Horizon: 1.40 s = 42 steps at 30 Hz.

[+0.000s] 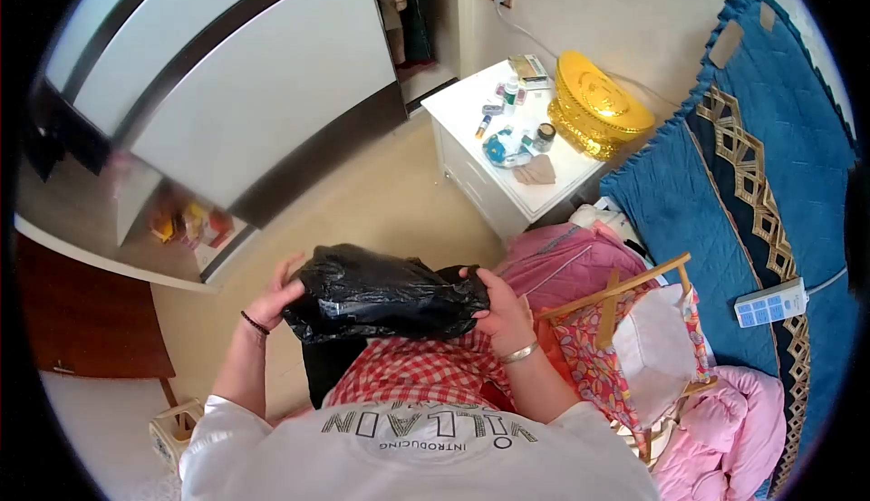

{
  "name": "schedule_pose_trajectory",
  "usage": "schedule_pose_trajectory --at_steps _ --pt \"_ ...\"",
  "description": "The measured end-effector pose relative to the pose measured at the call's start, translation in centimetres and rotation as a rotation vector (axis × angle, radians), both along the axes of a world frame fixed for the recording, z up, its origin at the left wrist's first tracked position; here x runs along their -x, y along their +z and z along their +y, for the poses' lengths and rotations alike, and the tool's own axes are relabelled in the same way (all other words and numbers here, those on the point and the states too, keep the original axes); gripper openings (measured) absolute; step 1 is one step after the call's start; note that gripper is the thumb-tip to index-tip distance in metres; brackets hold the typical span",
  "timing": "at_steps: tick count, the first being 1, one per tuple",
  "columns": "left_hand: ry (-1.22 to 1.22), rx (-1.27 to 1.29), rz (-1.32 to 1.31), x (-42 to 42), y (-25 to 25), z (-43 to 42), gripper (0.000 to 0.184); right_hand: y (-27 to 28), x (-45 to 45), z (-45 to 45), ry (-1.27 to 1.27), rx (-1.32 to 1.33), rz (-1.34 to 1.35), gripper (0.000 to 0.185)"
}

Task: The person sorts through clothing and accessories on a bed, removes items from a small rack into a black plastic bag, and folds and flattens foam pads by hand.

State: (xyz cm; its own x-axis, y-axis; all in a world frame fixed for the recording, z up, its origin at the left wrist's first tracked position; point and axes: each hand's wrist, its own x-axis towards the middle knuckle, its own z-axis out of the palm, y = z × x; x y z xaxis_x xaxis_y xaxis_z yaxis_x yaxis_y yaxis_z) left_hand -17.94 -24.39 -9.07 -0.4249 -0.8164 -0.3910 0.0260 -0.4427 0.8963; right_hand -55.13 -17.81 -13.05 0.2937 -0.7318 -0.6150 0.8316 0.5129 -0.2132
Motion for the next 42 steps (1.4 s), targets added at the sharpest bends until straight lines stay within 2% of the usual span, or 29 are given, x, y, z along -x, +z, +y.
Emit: schedule_pose_trajectory --at_steps 1,3,4,5,7,8,9,10,11,13,17,19,21,22,25,26,27,29,30,32,33,35,36,38,40,41,42 --pt "-0.004 0.000 -0.005 1.1 1.2 -0.2 0.065 0.8 0.3 0.4 -0.077 -0.058 0.058 0.022" --pt "-0.450 0.868 -0.776 3.1 2.2 0.6 0.066 0.3 1.1 2.2 -0.155 -0.112 0.114 0.022" --pt "-0.478 0.877 -0.870 4.0 2.1 1.3 0.053 -1.3 2.0 3.0 -0.185 -0.061 0.167 0.021" --pt "-0.498 0.792 -0.900 4.5 1.3 1.4 0.033 -2.9 2.7 3.8 -0.217 -0.011 0.220 0.020" --pt "-0.385 0.612 -0.782 4.4 -1.0 1.0 0.021 -5.0 3.5 4.8 -0.292 -0.023 0.255 0.019" --pt "-0.393 0.621 -0.793 4.3 -1.0 0.2 0.021 -5.9 3.6 5.0 -0.358 -0.045 0.290 0.018" --pt "-0.209 0.317 -0.454 4.9 -0.3 -0.4 0.024 -6.1 3.7 5.5 -0.365 -0.038 0.283 0.018" --pt "-0.028 0.014 -0.114 5.8 1.0 -0.9 0.027 -6.1 3.7 6.0 -0.369 0.000 0.396 0.017" --pt "0.056 -0.012 0.051 6.9 2.2 -0.7 0.030 -6.2 3.7 6.3 -0.373 0.038 0.511 0.015" --pt "0.152 -0.090 0.178 6.9 1.7 -1.5 0.029 -6.9 3.5 6.5 -0.329 0.060 0.552 0.014" --pt "0.207 -0.127 0.323 6.3 -0.1 -2.1 0.030 -7.6 2.5 5.5 -0.203 0.118 0.713 0.016" --pt "0.282 -0.254 0.431 5.5 -1.5 -2.6 0.033 -8.2 2.3 4.4 -0.126 0.118 0.808 0.018" --pt "0.263 -0.292 0.488 4.6 -3.3 -4.2 0.035 -9.7 2.6 2.5 0.045 0.203 1.133 0.026" --pt "0.278 -0.313 0.490 4.4 -4.8 -5.3 0.036 -9.9 2.8 1.7 0.052 0.260 1.151 0.025" --pt "0.333 -0.398 0.497 4.0 -8.8 -8.0 0.034 -8.0 2.7 -1.4 0.136 0.324 1.115 0.021" --pt "0.361 -0.437 0.511 4.1 -10.4 -9.0 0.033 -8.8 3.3 -2.6 0.178 0.333 1.019 0.029" --pt "0.391 -0.478 0.525 4.5 -12.0 -9.9 0.031 -8.7 3.6 -4.2 0.204 0.308 1.028 0.029" --pt "0.460 -0.547 0.477 6.0 -13.6 -11.2 0.029 -8.1 3.9 -8.3 0.275 0.377 0.861 0.042" --pt "0.456 -0.561 0.485 6.8 -14.6 -11.7 0.029 -8.7 4.2 -10.3 0.323 0.329 0.754 0.049" --pt "0.430 -0.591 0.487 7.3 -18.5 -12.4 0.026 -12.7 4.3 -15.1 0.427 0.266 0.813 0.048" --pt "0.430 -0.658 0.442 7.9 -18.8 -12.8 0.023 -15.5 4.4 -17.6 0.507 0.231 0.872 0.048" --pt "0.402 -0.666 0.265 8.3 -22.2 -13.0 0.020 -23.0 3.7 -22.5 0.684 0.248 1.192 0.048" --pt "0.412 -0.689 0.261 8.4 -23.7 -12.9 0.020 -26.6 3.2 -24.9 0.772 0.249 1.334 0.049" --pt "0.220 -0.518 -0.022 8.5 -25.8 -13.0 0.019 -33.9 2.3 -29.0 0.849 0.336 1.573 0.052" --pt "0.245 -0.620 0.040 8.7 -25.8 -14.2 0.019 -41.2 1.8 -33.0 0.958 0.403 1.843 0.049" --pt "0.262 -0.686 0.107 8.8 -25.4 -15.0 0.019 -44.2 2.1 -35.4 1.119 0.485 1.915 0.050" --pt "0.275 -0.749 0.066 9.0 -25.0 -16.1 0.020 -46.9 2.3 -37.7 1.278 0.576 1.976 0.052"
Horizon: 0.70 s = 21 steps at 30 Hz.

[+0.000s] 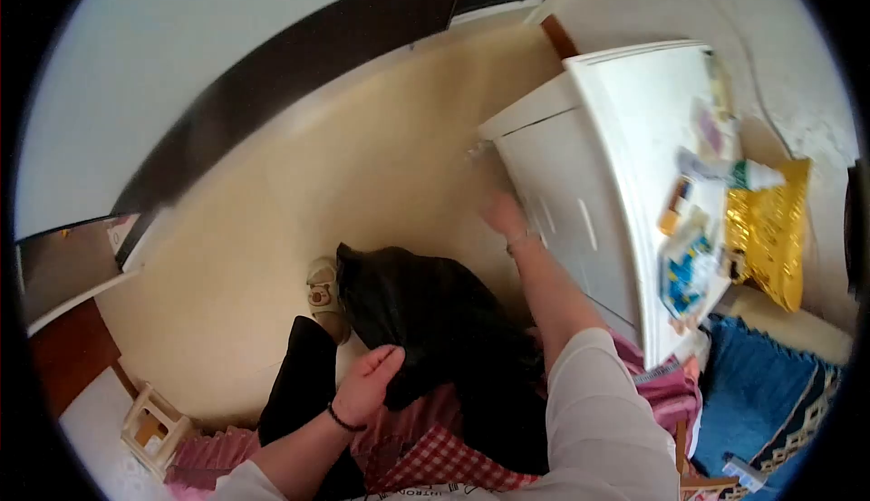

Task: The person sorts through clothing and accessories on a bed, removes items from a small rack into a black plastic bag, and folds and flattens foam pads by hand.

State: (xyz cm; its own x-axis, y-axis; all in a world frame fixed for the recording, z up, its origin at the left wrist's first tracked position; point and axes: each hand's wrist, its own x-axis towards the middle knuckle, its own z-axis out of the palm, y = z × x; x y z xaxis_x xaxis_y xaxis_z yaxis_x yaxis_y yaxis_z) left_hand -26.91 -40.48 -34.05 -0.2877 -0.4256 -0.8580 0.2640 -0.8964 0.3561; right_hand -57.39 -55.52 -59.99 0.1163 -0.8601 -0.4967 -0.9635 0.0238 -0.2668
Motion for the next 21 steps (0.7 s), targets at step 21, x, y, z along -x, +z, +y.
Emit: schedule_pose_trajectory --at_steps 21 --pt "0.452 -0.098 0.069 1.2 -2.2 -2.4 0.031 10.1 -0.7 5.7 -0.755 -0.199 -1.395 0.014"
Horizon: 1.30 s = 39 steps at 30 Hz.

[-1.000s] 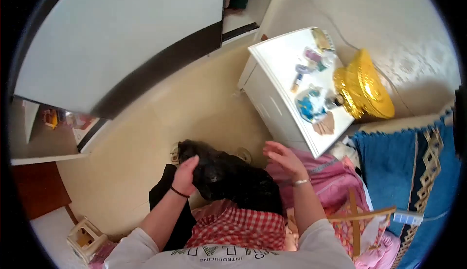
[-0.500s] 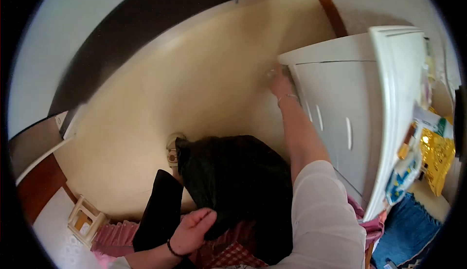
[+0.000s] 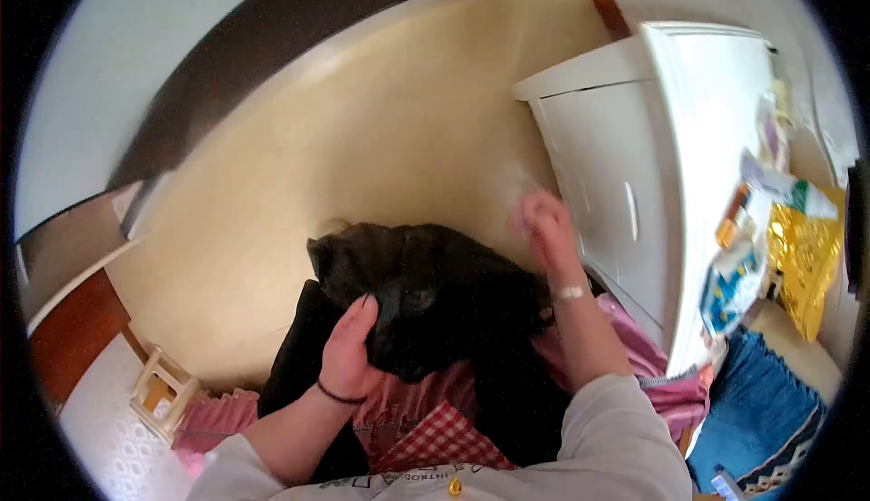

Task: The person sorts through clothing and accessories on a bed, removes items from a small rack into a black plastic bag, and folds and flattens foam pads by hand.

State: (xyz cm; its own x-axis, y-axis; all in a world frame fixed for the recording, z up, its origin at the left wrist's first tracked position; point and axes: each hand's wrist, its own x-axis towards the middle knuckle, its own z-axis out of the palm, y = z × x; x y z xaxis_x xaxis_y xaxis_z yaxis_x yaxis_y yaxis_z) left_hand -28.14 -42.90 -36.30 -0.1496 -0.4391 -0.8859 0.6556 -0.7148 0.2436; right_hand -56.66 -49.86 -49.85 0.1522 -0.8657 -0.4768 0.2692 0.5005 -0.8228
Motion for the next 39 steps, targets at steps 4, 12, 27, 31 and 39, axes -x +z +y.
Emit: schedule_pose_trajectory --at_steps 4,12,27,31,39 --pt "0.035 0.171 0.261 1.6 0.1 0.6 0.035 12.6 -2.5 5.2 0.466 0.024 -0.177 0.015" --pt "-0.358 0.317 0.519 0.7 0.0 3.8 0.032 -4.1 -4.3 8.7 0.842 -0.004 1.140 0.029" --pt "-0.259 0.331 -0.156 5.0 -6.1 -0.6 0.040 -1.3 4.9 10.0 0.342 -0.094 1.498 0.046" --pt "-0.465 0.383 -0.545 5.0 -8.8 0.3 0.045 3.3 3.9 12.1 0.399 0.022 1.258 0.034" --pt "-0.256 0.204 -0.397 3.6 -5.9 -0.1 0.037 16.9 2.9 13.1 0.080 0.212 1.063 0.019"
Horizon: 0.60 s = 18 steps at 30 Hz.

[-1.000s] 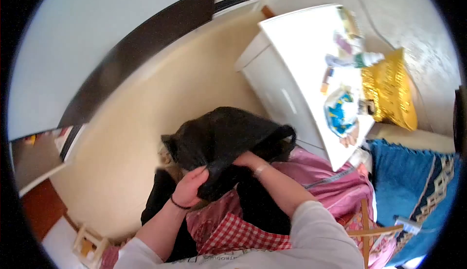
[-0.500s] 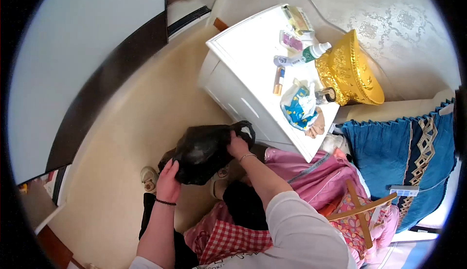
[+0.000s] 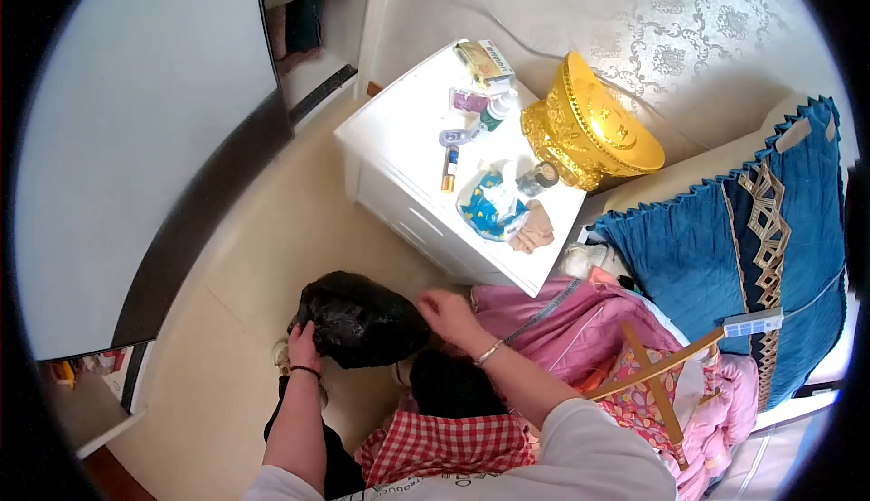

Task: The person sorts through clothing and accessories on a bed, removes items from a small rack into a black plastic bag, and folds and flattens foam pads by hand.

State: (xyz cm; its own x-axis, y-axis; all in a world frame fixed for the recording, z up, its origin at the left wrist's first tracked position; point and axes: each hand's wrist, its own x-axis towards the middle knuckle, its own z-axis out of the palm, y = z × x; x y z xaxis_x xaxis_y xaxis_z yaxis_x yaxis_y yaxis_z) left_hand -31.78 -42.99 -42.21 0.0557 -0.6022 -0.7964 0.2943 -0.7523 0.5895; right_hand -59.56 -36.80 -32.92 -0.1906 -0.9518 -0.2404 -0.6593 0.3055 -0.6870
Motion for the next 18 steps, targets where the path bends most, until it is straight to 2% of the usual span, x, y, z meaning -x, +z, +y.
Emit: schedule_pose_trajectory --at_steps 3,5,7,9,10,12,13,15,18 --pt "-0.015 -0.073 -0.104 0.3 1.8 0.2 0.039 6.1 2.0 -6.0 -0.018 0.387 0.306 0.010" --pt "-0.053 -0.038 -0.056 -0.7 -0.7 0.7 0.041 10.2 3.5 -11.2 -0.029 0.480 0.505 0.012" --pt "-0.084 -0.006 0.002 -0.8 -1.5 0.9 0.042 11.5 4.9 -16.3 -0.058 0.450 0.692 0.012" --pt "-0.040 -0.047 0.089 -0.5 -0.5 0.8 0.041 9.8 6.8 -20.9 -0.009 0.272 0.976 0.015" --pt "-0.034 -0.049 0.096 -0.1 0.6 0.5 0.041 9.5 7.3 -22.4 -0.002 0.273 0.982 0.015" --pt "-0.033 -0.114 0.021 0.4 2.3 0.0 0.041 9.2 7.6 -24.3 0.150 -0.090 1.042 0.018" --pt "-0.027 -0.117 0.025 0.4 2.3 -0.1 0.041 9.1 7.5 -24.5 0.157 -0.090 1.045 0.018" --pt "-0.072 -0.087 0.089 0.1 2.2 -0.1 0.040 8.8 7.3 -24.9 0.330 -0.085 1.151 0.020" --pt "-0.106 -0.082 0.090 -0.1 1.6 0.1 0.039 8.0 7.4 -24.4 0.345 -0.056 1.226 0.017"
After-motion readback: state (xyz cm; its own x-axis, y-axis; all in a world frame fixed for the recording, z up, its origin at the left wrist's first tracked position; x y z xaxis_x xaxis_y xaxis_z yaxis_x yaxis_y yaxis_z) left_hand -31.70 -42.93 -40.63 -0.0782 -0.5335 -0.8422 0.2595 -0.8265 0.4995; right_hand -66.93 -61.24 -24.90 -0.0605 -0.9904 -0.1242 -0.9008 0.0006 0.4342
